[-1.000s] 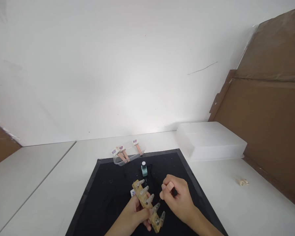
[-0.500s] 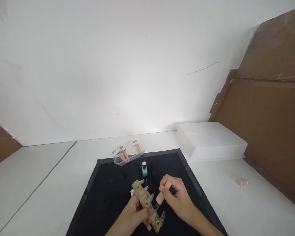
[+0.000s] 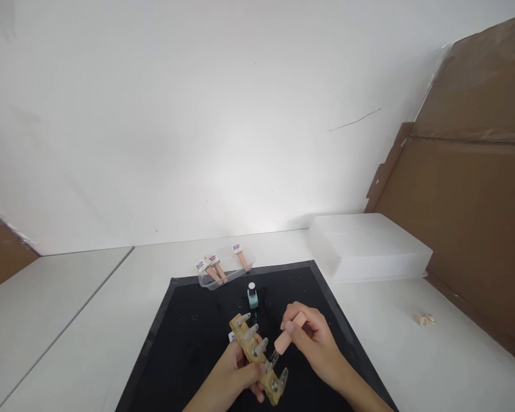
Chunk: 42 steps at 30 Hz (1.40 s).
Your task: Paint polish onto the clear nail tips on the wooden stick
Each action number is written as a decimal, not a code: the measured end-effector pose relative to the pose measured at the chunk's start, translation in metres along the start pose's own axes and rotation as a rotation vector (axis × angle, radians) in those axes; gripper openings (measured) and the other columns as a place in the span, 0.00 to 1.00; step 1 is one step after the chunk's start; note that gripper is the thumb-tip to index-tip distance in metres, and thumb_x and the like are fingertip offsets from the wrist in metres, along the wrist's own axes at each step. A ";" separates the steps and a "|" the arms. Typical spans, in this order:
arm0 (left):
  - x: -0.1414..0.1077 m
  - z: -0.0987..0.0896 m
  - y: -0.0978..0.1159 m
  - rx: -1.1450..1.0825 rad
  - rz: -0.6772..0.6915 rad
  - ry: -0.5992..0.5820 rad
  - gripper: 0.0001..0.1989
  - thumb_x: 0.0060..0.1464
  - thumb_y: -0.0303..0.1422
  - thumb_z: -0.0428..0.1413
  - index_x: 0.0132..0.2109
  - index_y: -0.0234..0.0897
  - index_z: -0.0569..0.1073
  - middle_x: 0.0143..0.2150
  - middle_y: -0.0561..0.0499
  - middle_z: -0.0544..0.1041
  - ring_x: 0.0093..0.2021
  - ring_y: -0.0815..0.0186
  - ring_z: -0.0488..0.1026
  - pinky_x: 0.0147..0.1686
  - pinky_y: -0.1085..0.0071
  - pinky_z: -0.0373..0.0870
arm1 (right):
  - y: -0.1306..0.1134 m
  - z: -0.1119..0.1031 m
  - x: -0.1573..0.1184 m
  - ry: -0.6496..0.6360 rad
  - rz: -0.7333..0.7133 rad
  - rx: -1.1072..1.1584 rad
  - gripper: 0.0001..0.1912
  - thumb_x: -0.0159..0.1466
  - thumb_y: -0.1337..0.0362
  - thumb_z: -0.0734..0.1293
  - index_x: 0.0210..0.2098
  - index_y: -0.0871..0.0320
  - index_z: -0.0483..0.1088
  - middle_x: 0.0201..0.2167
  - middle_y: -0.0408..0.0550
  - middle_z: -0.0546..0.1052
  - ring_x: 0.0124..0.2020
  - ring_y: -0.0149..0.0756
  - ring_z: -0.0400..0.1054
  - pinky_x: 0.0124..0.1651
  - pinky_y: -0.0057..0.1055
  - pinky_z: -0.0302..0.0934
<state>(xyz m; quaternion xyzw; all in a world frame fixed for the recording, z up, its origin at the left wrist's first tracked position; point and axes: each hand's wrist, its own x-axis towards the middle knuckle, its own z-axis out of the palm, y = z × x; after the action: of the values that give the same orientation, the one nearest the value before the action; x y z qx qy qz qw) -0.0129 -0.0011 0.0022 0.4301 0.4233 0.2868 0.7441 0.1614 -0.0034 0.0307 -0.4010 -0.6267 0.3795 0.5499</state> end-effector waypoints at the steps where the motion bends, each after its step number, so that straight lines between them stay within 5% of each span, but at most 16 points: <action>1: 0.000 0.000 0.001 -0.001 -0.002 0.006 0.19 0.37 0.33 0.63 0.36 0.37 0.63 0.26 0.57 0.68 0.24 0.71 0.68 0.24 0.72 0.68 | -0.002 0.000 0.000 -0.025 -0.002 -0.002 0.12 0.62 0.66 0.60 0.22 0.57 0.62 0.17 0.41 0.70 0.21 0.31 0.62 0.26 0.27 0.55; 6: -0.001 0.002 0.003 0.001 -0.018 0.030 0.18 0.39 0.32 0.62 0.37 0.37 0.64 0.26 0.56 0.69 0.24 0.70 0.67 0.24 0.71 0.67 | -0.006 0.000 -0.001 -0.102 -0.009 -0.045 0.10 0.60 0.67 0.61 0.22 0.57 0.64 0.19 0.43 0.72 0.21 0.31 0.61 0.26 0.26 0.54; 17: -0.008 0.003 0.009 -0.065 -0.052 0.058 0.17 0.39 0.32 0.61 0.37 0.36 0.64 0.27 0.55 0.69 0.26 0.69 0.68 0.25 0.71 0.66 | 0.007 0.002 0.001 0.109 -0.015 -0.023 0.16 0.61 0.69 0.59 0.17 0.55 0.55 0.14 0.40 0.70 0.17 0.30 0.61 0.25 0.27 0.54; 28: -0.008 0.006 0.013 -0.075 -0.053 0.033 0.15 0.38 0.30 0.59 0.36 0.36 0.65 0.26 0.54 0.70 0.24 0.69 0.68 0.25 0.71 0.66 | -0.004 0.002 0.000 -0.066 -0.031 0.018 0.09 0.61 0.66 0.61 0.24 0.58 0.66 0.19 0.42 0.71 0.19 0.30 0.59 0.24 0.26 0.53; 42: -0.006 0.002 0.009 -0.098 -0.060 0.012 0.14 0.38 0.29 0.58 0.36 0.35 0.66 0.27 0.54 0.69 0.24 0.71 0.67 0.24 0.72 0.65 | 0.004 0.005 0.000 0.136 -0.012 -0.130 0.15 0.59 0.69 0.59 0.17 0.54 0.56 0.13 0.40 0.69 0.16 0.32 0.61 0.22 0.28 0.55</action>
<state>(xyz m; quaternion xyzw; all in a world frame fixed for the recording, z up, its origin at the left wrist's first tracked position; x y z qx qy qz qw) -0.0147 -0.0021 0.0129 0.3787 0.4258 0.2870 0.7700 0.1571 -0.0019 0.0262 -0.4569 -0.6138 0.3063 0.5663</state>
